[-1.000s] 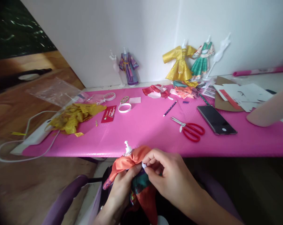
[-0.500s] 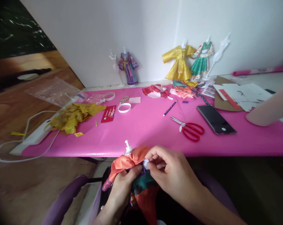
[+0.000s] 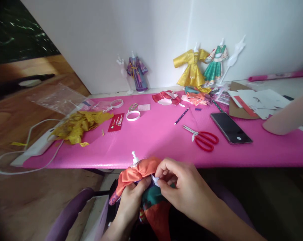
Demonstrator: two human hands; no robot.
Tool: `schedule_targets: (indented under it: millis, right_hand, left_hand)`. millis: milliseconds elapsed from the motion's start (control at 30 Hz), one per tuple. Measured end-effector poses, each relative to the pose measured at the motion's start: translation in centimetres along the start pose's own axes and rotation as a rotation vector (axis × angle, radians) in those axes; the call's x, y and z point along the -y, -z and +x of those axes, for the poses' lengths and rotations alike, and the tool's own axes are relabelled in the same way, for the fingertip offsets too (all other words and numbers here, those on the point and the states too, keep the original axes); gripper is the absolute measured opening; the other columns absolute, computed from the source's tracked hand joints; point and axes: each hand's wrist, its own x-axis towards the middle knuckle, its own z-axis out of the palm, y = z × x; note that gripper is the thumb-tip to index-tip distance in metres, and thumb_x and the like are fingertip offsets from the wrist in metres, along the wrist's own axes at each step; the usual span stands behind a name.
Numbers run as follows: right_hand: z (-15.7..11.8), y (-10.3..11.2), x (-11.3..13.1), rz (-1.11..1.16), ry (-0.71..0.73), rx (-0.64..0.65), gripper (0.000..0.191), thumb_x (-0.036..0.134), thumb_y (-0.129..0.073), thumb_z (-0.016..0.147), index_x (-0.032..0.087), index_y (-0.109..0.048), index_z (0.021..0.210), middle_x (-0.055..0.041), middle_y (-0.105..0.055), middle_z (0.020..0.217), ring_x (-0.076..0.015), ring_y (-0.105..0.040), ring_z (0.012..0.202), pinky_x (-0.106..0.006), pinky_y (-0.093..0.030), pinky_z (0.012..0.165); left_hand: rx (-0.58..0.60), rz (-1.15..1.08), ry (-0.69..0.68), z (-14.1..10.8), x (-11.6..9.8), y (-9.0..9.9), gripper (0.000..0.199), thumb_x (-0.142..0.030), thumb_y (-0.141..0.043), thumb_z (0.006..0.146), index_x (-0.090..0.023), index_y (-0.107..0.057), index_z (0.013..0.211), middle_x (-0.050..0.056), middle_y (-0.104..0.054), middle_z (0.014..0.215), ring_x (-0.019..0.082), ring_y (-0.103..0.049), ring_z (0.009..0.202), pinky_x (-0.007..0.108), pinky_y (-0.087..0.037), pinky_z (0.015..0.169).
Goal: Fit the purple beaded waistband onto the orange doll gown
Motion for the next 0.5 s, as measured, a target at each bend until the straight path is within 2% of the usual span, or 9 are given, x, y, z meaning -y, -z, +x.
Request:
schedule_targets:
  millis: [133, 333, 500]
  right_hand:
    - [0.0, -0.8, 0.2, -0.001, 0.042, -0.001, 0.015, 0.007, -0.058, 0.078, 0.021, -0.058, 0.075, 0.0044, -0.067, 0.070, -0.0104, -0.066, 0.065, -0.017, -0.052, 0.063]
    - [0.1, -2.3, 0.0, -0.063, 0.113, -0.059, 0.017, 0.004, -0.058, 0.074, 0.021, -0.060, 0.071, 0.0048, -0.067, 0.067, -0.0099, -0.064, 0.062, -0.018, -0.048, 0.060]
    - [0.0, -2.8, -0.1, -0.042, 0.087, -0.040, 0.016, 0.006, -0.057, 0.076, 0.020, -0.060, 0.072, 0.0036, -0.068, 0.069, -0.0112, -0.064, 0.064, -0.020, -0.049, 0.062]
  left_hand:
    - [-0.018, -0.086, -0.024, -0.3, -0.3, -0.4, 0.033, -0.036, -0.073, 0.071, -0.009, -0.074, 0.090, 0.011, -0.074, 0.081, 0.026, -0.067, 0.079, 0.030, -0.052, 0.070]
    - [0.002, -0.223, 0.117, -0.6, -0.1, -0.5, 0.025, -0.035, -0.073, 0.066, -0.011, -0.067, 0.062, 0.003, -0.062, 0.055, 0.017, -0.058, 0.057, 0.024, -0.045, 0.054]
    - [0.049, -0.317, 0.148, -0.3, 0.3, -0.6, 0.022, -0.034, -0.068, 0.066, -0.012, -0.069, 0.065, 0.003, -0.060, 0.053, 0.019, -0.060, 0.059, 0.025, -0.043, 0.052]
